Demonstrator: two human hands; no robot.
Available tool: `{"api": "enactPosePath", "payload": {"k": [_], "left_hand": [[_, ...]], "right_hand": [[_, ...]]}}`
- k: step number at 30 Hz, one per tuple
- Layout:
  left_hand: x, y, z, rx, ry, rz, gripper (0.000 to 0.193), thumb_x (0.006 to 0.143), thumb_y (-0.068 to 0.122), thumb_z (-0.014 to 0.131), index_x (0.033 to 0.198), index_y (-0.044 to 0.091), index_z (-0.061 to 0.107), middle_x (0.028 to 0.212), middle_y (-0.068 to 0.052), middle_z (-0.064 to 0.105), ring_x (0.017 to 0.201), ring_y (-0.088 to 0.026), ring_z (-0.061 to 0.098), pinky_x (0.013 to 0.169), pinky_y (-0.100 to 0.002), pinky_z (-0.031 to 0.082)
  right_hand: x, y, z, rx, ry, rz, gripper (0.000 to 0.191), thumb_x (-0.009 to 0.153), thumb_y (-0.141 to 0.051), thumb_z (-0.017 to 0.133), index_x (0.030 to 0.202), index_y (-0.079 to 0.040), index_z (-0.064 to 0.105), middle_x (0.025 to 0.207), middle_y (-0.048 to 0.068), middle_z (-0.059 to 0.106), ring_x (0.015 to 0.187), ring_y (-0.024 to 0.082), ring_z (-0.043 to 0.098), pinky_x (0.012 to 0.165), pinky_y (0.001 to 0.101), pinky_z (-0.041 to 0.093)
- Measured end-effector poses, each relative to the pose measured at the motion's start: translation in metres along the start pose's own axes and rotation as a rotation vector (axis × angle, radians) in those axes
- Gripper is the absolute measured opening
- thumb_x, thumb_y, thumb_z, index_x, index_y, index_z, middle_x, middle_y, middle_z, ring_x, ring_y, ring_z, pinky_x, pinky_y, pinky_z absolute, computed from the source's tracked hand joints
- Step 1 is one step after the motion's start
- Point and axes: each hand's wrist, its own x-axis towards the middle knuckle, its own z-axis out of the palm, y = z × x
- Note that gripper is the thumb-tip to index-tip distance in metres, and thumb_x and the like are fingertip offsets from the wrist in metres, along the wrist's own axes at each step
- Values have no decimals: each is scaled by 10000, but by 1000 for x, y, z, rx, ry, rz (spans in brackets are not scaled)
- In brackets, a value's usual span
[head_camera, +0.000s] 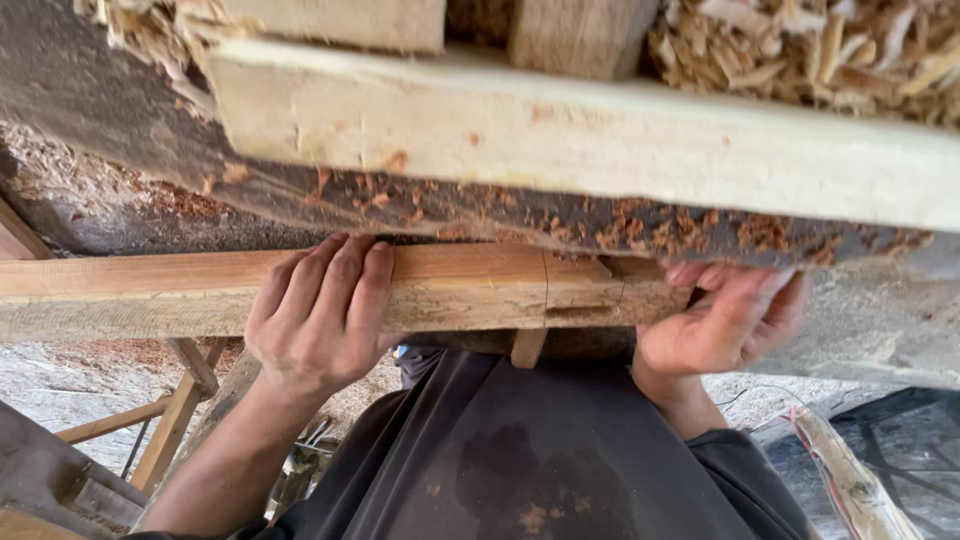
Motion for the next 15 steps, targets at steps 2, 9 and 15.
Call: {"api": "enactPosePath", "payload": {"k": [2,9,15], "left_hand": [[0,0,-2,-27,-4,-2,536,1128,440,420,1036,16,734,980,-123,789,909,-223,766,787,-337,600],[-1,4,-16,-13,2,94,141,1159,130,619,1132,36,721,1145,-122,760,1011,-203,753,830,-321,571],[2,4,-21,-70,-65,98,108,1010,68,665,1090,3,700,1084,-125,771,977,-240,748,793,-347,559]], "right_hand": [[1,1,1,146,-95,-11,290,1144,-297,482,1045,-29,530,692,72,521,531,152,522,505,315,499],[-14,-25,6,223,-151,-14,323,1148,-279,485,886,-90,476,711,55,501,543,132,486,489,287,488],[-16,-34,8,271,-90,81,342,1191,-271,503,929,-52,490,740,110,513,611,170,489,602,329,495]]}}
